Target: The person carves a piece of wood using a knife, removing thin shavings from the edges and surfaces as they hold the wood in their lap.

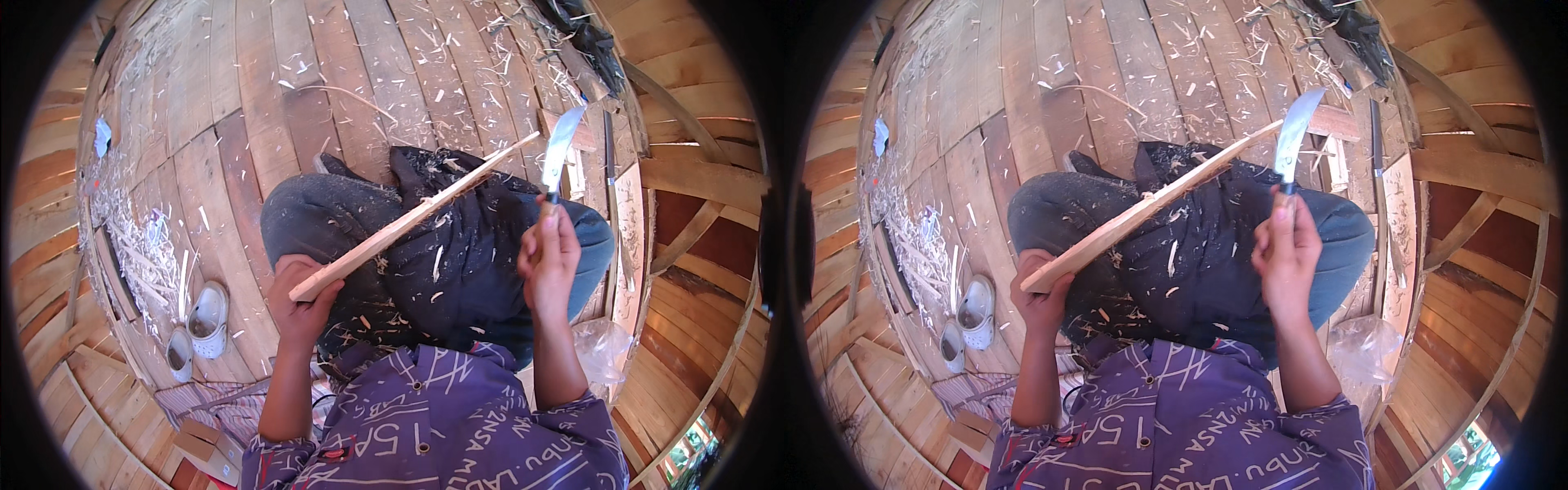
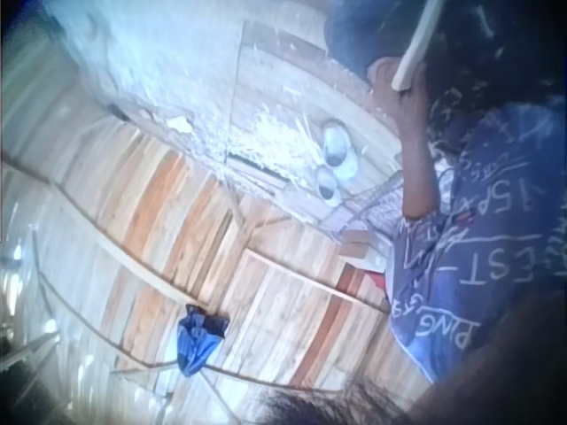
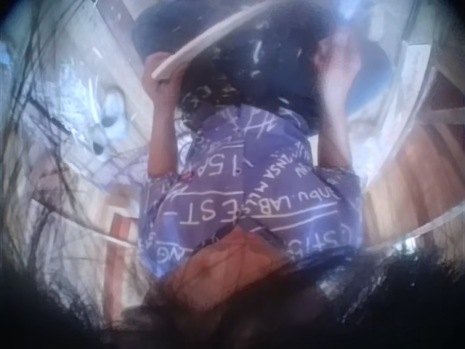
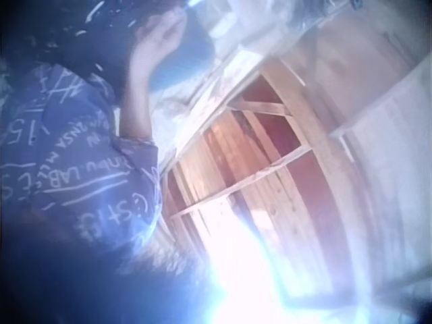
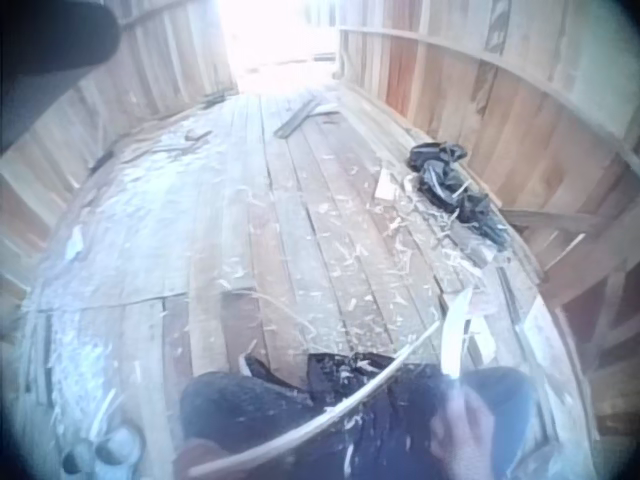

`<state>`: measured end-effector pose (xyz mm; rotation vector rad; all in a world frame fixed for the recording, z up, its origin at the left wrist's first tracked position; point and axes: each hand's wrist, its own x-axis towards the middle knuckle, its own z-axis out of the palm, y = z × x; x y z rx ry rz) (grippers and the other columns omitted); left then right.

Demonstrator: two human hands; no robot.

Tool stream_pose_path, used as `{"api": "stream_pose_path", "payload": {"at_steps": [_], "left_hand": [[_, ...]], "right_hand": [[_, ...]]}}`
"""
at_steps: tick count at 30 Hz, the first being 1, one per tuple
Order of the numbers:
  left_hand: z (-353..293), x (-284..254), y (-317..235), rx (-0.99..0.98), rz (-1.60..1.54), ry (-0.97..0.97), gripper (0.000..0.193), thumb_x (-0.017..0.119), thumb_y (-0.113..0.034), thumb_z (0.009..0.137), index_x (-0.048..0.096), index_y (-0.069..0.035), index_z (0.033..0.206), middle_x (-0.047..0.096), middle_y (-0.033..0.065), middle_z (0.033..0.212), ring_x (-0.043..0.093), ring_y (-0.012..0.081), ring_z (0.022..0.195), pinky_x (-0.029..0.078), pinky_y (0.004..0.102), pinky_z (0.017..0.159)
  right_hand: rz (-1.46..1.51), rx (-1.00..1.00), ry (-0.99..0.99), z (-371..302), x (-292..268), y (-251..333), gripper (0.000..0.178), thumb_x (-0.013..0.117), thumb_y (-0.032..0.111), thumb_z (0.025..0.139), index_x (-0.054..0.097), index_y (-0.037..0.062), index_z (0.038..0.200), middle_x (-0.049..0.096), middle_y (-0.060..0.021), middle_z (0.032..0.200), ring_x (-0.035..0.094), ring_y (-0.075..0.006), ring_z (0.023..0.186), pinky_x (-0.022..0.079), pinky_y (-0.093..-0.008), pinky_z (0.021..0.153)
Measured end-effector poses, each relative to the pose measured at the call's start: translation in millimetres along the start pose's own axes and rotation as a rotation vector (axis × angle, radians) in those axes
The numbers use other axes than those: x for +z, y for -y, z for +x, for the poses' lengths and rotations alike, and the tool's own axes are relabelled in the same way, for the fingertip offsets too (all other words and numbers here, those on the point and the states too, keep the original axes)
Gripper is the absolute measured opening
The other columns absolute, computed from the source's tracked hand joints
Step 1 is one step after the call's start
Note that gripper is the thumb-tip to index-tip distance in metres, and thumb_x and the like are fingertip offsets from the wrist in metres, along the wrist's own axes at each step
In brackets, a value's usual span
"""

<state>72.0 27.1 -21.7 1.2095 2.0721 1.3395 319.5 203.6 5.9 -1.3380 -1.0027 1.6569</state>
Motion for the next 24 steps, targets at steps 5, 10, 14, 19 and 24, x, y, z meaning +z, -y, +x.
{"api": "stream_pose_path", "payload": {"at_steps": [5,10,14,19,24], "left_hand": [[2,-2,3,0.086,0.019,0.016,0.02,0.082,-0.01,0.065,0.067,-0.003,0.077,0.063,0.0058,0.074,0.058,0.0229,0.077,0.045,0.0324,0.07],[5,1,1,0.087,0.016,0.003,0.02,0.082,-0.01,0.065,0.068,-0.004,0.077,0.064,0.0056,0.075,0.058,0.023,0.077,0.045,0.0326,0.07],[1,1,1,0.079,0.025,-0.008,0.019,0.082,-0.009,0.065,0.068,-0.004,0.077,0.065,0.0051,0.075,0.058,0.0228,0.077,0.045,0.0328,0.071],[1,-1,5,0.091,0.022,0.018,0.022,0.081,-0.008,0.065,0.062,-0.001,0.074,0.058,0.0066,0.073,0.056,0.0218,0.079,0.043,0.0314,0.069],[1,4,1,0.086,0.036,-0.008,0.022,0.081,-0.006,0.064,0.063,-0.002,0.074,0.058,0.0068,0.073,0.056,0.0217,0.079,0.043,0.0309,0.069]], "right_hand": [[-0.224,0.22,0.313,-14,-1,9,0.019,0.05,0.024,0.099,0.059,0.0069,0.103,0.049,0.0035,0.061,0.039,0.0,0.046,0.03,-0.0158,0.042],[-0.37,0.21,0.468,-27,10,-1,0.025,0.047,0.023,0.099,0.056,0.0023,0.11,0.051,0.003,0.065,0.037,-0.0002,0.045,0.029,-0.0173,0.039],[0.097,0.084,0.057,2,9,4,0.023,0.045,0.023,0.101,0.053,0.0061,0.115,0.047,0.0036,0.061,0.034,0.0003,0.042,0.028,-0.0189,0.036],[-0.154,0.29,0.379,-16,9,7,0.029,0.045,0.025,0.1,0.05,0.0038,0.12,0.044,0.0035,0.063,0.035,-0.0016,0.044,0.028,-0.018,0.038],[-0.006,0.386,0.429,-23,7,-9,0.028,0.049,0.023,0.099,0.051,0.0041,0.119,0.047,0.0031,0.064,0.036,-0.0015,0.044,0.029,-0.0186,0.039]]}}
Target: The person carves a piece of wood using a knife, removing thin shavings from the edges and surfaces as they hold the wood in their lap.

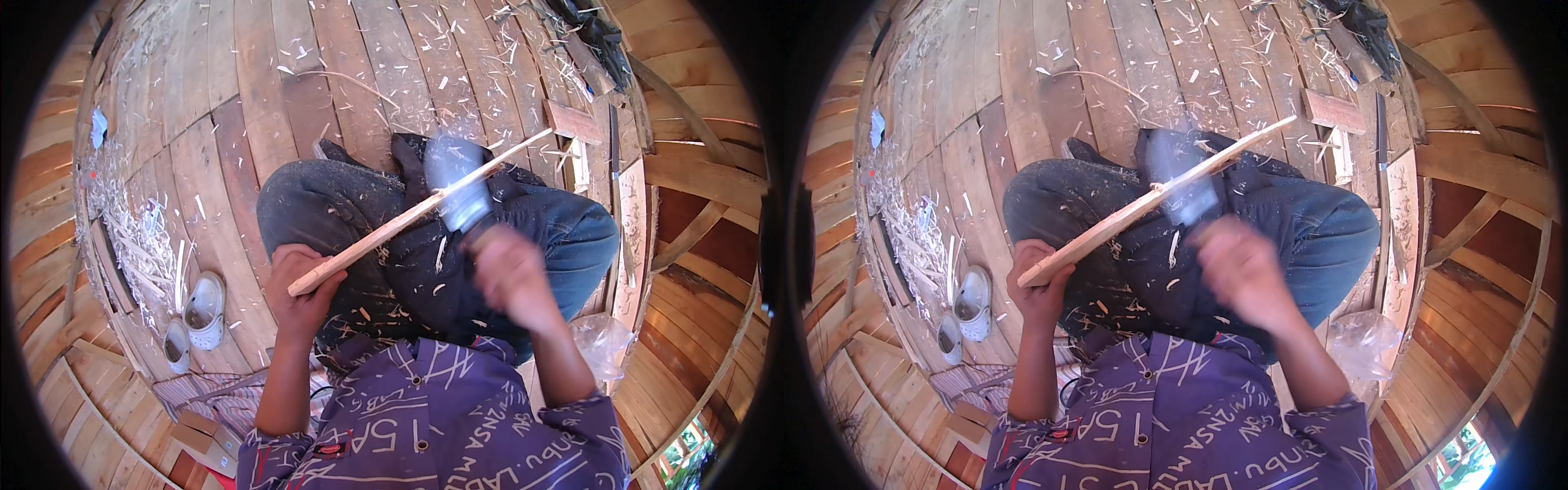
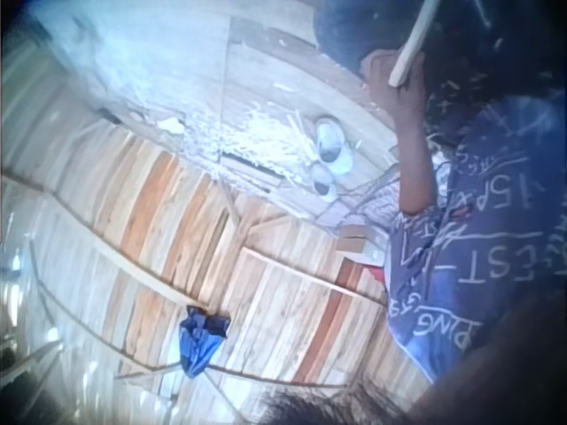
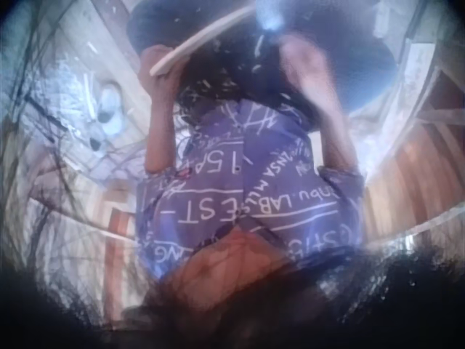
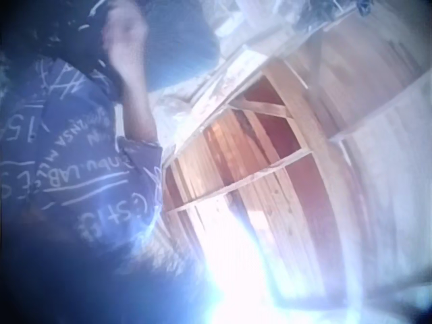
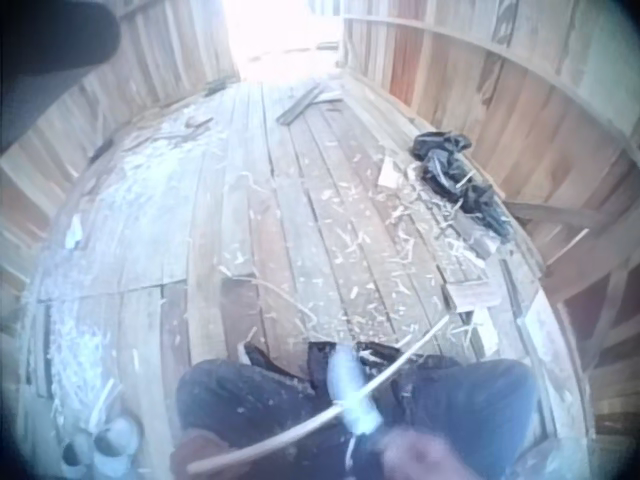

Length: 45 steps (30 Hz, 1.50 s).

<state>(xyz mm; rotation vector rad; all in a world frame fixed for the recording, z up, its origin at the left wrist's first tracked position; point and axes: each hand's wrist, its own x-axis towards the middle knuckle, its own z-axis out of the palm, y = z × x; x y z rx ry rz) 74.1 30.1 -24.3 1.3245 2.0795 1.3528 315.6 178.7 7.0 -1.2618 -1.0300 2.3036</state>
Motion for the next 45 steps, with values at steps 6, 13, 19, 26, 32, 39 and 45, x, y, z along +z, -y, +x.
{"api": "stream_pose_path", "payload": {"at_steps": [6,13,19,26,32,39,45], "left_hand": [[3,-3,-2,-0.01,0.021,0.026,0.023,0.081,-0.006,0.063,0.062,-0.001,0.074,0.058,0.0076,0.075,0.056,0.0217,0.079,0.043,0.0311,0.07],[-3,-2,0,0.008,0.04,0.014,0.024,0.082,-0.005,0.062,0.061,-0.001,0.073,0.058,0.0072,0.074,0.056,0.0217,0.079,0.043,0.0311,0.07],[-4,0,1,-0.018,0.003,-0.017,0.024,0.082,-0.006,0.063,0.062,-0.001,0.073,0.058,0.0074,0.075,0.056,0.0211,0.078,0.043,0.0308,0.07],[-3,-1,3,0.008,0.029,-0.007,0.023,0.082,-0.009,0.065,0.062,0.0,0.074,0.058,0.0075,0.076,0.055,0.0209,0.078,0.043,0.0307,0.07],[-3,0,1,-0.042,0.002,-0.023,0.023,0.083,-0.007,0.063,0.064,-0.003,0.075,0.061,0.0068,0.074,0.057,0.0229,0.08,0.044,0.0321,0.071],[-4,0,0,-0.082,0.037,-0.049,0.024,0.083,-0.007,0.063,0.064,-0.002,0.075,0.06,0.0074,0.076,0.057,0.023,0.079,0.043,0.0321,0.07],[-3,3,0,-0.076,0.032,-0.049,0.026,0.084,-0.008,0.062,0.063,-0.002,0.075,0.06,0.0079,0.075,0.057,0.0238,0.076,0.043,0.0321,0.069]], "right_hand": [[-0.027,-0.306,-0.33,16,-4,8,0.033,0.047,0.032,0.099,0.057,0.0003,0.103,0.051,0.0005,0.066,0.037,-0.0013,0.043,0.026,-0.0197,0.035],[0.125,-0.159,-0.085,14,-10,2,0.02,0.052,0.024,0.098,0.052,0.0053,0.103,0.047,0.0025,0.062,0.039,-0.0032,0.044,0.03,-0.0184,0.04],[-0.135,-0.044,-0.121,16,-13,3,0.03,0.044,0.029,0.1,0.057,0.0026,0.099,0.051,-0.0018,0.061,0.043,-0.0053,0.043,0.026,-0.018,0.034],[0.089,0.3,0.128,6,-3,-6,0.045,0.035,0.042,0.102,0.056,0.0027,0.095,0.048,-0.0027,0.058,0.036,-0.0049,0.042,0.025,-0.0197,0.037],[-0.122,0.096,0.067,6,3,-14,0.037,0.048,0.038,0.098,0.058,0.002,0.092,0.053,-0.0067,0.057,0.044,-0.0138,0.038,0.033,-0.0242,0.038],[-1.017,-0.75,-0.279,22,-6,-8,0.022,0.059,0.024,0.093,0.063,0.0031,0.094,0.062,-0.0133,0.065,0.061,-0.0262,0.051,0.046,-0.031,0.049],[-0.317,0.103,0.064,9,-1,1,0.026,0.048,0.031,0.099,0.056,0.0061,0.1,0.045,0.0042,0.059,0.036,-0.0019,0.043,0.029,-0.02,0.037]]}}
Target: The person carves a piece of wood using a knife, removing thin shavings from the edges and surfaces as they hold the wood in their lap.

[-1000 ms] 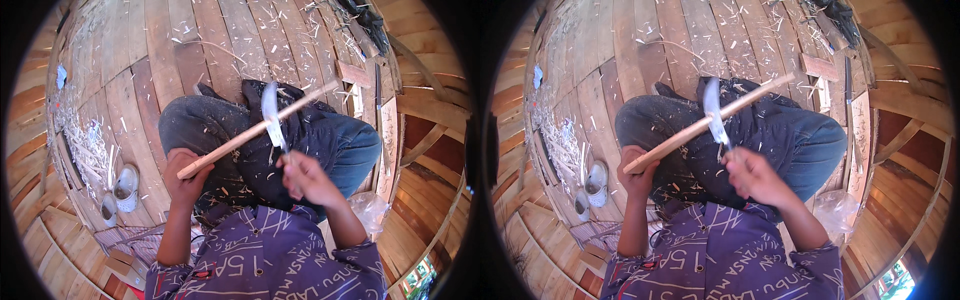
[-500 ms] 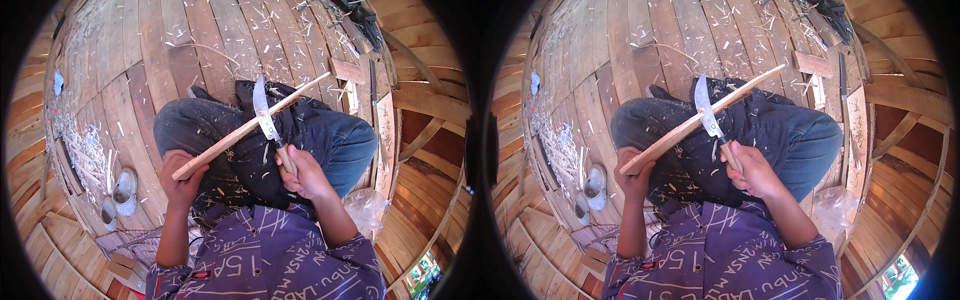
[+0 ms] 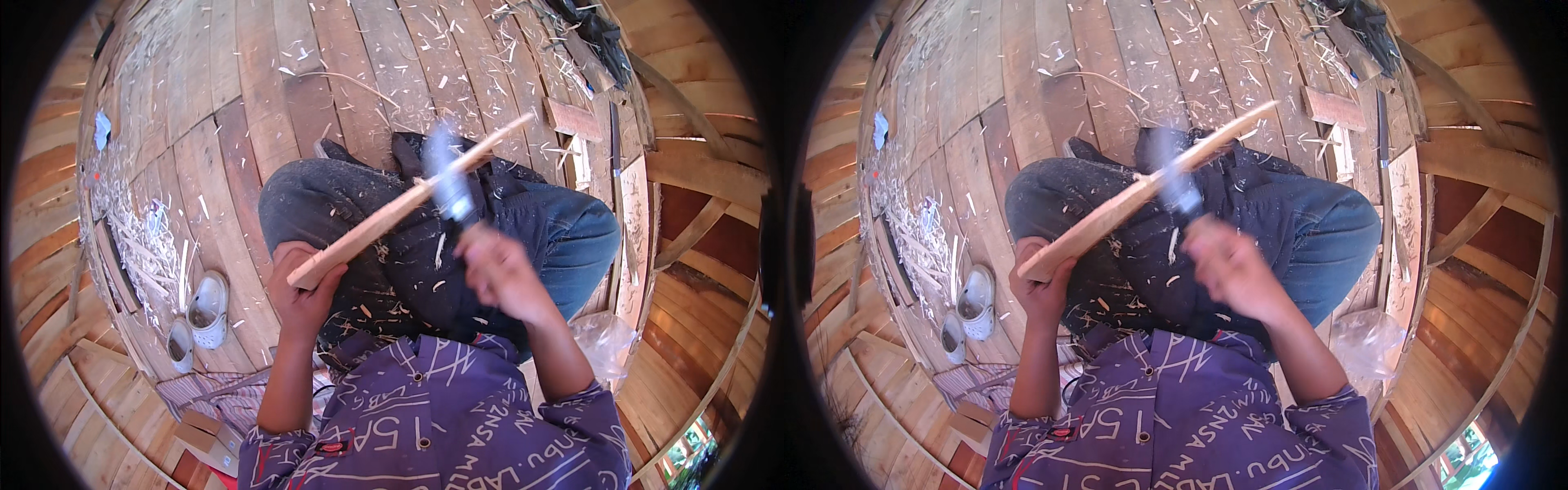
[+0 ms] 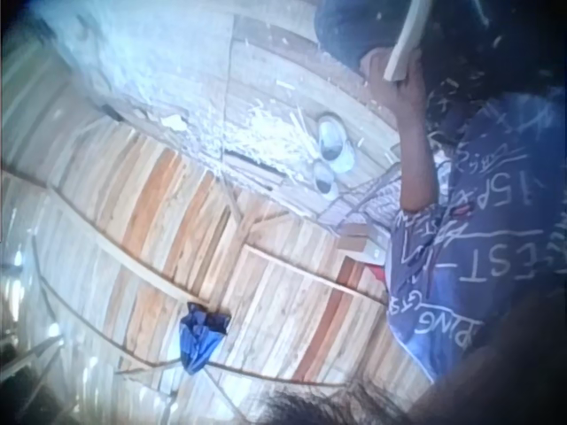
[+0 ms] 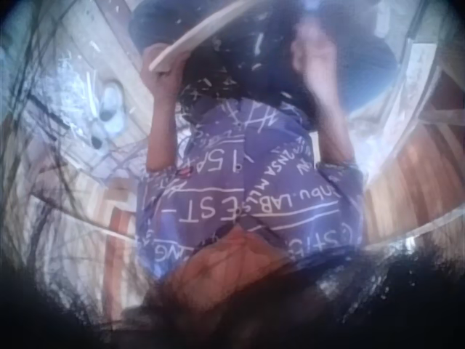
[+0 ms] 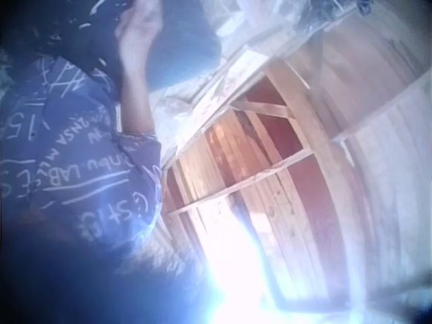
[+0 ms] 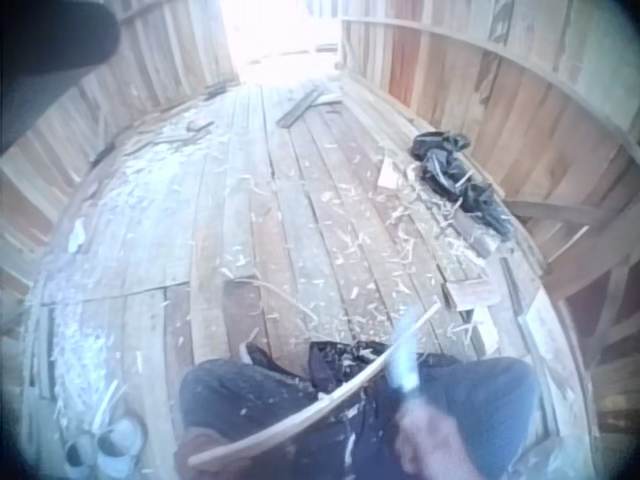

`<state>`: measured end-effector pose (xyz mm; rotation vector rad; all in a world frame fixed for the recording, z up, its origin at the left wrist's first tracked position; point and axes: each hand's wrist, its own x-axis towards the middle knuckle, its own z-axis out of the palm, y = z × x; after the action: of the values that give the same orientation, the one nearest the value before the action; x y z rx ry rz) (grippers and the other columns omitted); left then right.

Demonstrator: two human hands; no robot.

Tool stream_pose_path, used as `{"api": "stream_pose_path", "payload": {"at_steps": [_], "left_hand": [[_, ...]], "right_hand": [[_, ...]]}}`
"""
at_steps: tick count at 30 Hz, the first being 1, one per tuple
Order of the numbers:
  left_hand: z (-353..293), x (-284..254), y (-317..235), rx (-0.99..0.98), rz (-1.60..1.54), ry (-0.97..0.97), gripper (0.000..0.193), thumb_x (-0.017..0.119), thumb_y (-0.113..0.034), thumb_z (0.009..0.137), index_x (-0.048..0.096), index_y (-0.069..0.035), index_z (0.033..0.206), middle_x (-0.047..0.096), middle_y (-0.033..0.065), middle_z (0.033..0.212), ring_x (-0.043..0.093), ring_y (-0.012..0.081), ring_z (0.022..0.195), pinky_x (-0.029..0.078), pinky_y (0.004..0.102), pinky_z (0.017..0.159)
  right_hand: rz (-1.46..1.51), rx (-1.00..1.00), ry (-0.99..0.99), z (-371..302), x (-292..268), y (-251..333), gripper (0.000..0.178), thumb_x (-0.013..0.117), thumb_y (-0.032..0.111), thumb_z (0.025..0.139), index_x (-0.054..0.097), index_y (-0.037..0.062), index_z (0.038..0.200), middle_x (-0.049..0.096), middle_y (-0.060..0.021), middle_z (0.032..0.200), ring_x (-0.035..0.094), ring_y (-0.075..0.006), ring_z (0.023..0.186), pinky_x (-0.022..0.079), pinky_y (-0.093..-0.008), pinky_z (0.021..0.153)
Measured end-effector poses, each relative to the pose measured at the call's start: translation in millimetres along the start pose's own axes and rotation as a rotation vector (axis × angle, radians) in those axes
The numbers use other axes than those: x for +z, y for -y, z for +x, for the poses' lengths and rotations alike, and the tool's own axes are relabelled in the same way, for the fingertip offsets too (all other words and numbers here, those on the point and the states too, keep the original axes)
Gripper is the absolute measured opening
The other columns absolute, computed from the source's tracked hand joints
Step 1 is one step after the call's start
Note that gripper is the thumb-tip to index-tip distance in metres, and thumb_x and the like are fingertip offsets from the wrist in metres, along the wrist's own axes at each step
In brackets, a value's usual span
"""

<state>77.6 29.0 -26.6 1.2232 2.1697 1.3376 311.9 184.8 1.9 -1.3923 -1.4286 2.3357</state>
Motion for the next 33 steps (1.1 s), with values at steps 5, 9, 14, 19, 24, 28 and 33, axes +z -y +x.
{"api": "stream_pose_path", "payload": {"at_steps": [5,9,14,19,24,28,33], "left_hand": [[-2,0,3,0.023,0.009,0.008,0.026,0.085,-0.009,0.062,0.064,-0.003,0.075,0.06,0.0072,0.076,0.057,0.0233,0.078,0.044,0.0323,0.069],[-1,-3,-2,0.015,0.007,0.031,0.023,0.081,-0.006,0.066,0.06,0.001,0.074,0.057,0.0078,0.076,0.054,0.0203,0.078,0.042,0.0297,0.07],[-2,0,1,0.018,0.014,0.021,0.025,0.083,-0.008,0.063,0.063,-0.002,0.075,0.059,0.0069,0.077,0.056,0.0222,0.079,0.043,0.0313,0.071],[-3,-2,0,0.008,0.014,0.025,0.025,0.084,-0.008,0.061,0.064,-0.003,0.076,0.061,0.0065,0.077,0.057,0.0231,0.08,0.044,0.032,0.071],[-1,-2,-4,0.023,0.024,0.03,0.025,0.084,-0.008,0.062,0.064,-0.004,0.077,0.06,0.0061,0.076,0.056,0.0229,0.08,0.043,0.032,0.07],[1,0,1,0.062,0.033,0.044,0.024,0.084,-0.009,0.064,0.064,-0.004,0.077,0.06,0.0061,0.077,0.056,0.023,0.08,0.043,0.0321,0.07],[-2,1,1,0.032,0.042,0.012,0.025,0.084,-0.009,0.065,0.064,-0.003,0.078,0.059,0.0066,0.078,0.056,0.0234,0.079,0.043,0.0322,0.071]], "right_hand": [[0.54,-0.339,-0.352,16,-8,9,0.025,0.039,0.025,0.103,0.052,0.0045,0.103,0.043,0.0026,0.057,0.031,-0.0012,0.04,0.025,-0.0178,0.036],[0.125,0.093,0.104,-8,8,12,0.025,0.047,0.028,0.1,0.053,0.0043,0.1,0.039,0.0051,0.058,0.035,-0.0031,0.046,0.027,-0.0195,0.04],[0.404,-0.106,-0.164,12,5,8,0.03,0.044,0.036,0.1,0.05,0.0062,0.1,0.039,0.0028,0.054,0.029,-0.0034,0.039,0.023,-0.0198,0.035],[0.124,-0.047,-0.027,10,-3,-1,0.04,0.04,0.041,0.101,0.057,0.0049,0.095,0.043,0.003,0.054,0.034,-0.0033,0.041,0.023,-0.0194,0.037],[0.298,0.044,0.082,6,13,-6,0.042,0.035,0.041,0.102,0.055,0.0042,0.098,0.041,0.0006,0.053,0.029,-0.0039,0.04,0.022,-0.0202,0.037],[-0.148,-0.218,-0.146,4,15,-7,0.026,0.05,0.027,0.098,0.058,0.0024,0.098,0.05,-0.0062,0.056,0.044,-0.0108,0.043,0.035,-0.0262,0.042],[-0.631,-0.479,-0.321,0,10,9,0.018,0.059,0.017,0.093,0.059,0.0017,0.102,0.059,-0.0111,0.065,0.056,-0.015,0.053,0.043,-0.0301,0.05]]}}
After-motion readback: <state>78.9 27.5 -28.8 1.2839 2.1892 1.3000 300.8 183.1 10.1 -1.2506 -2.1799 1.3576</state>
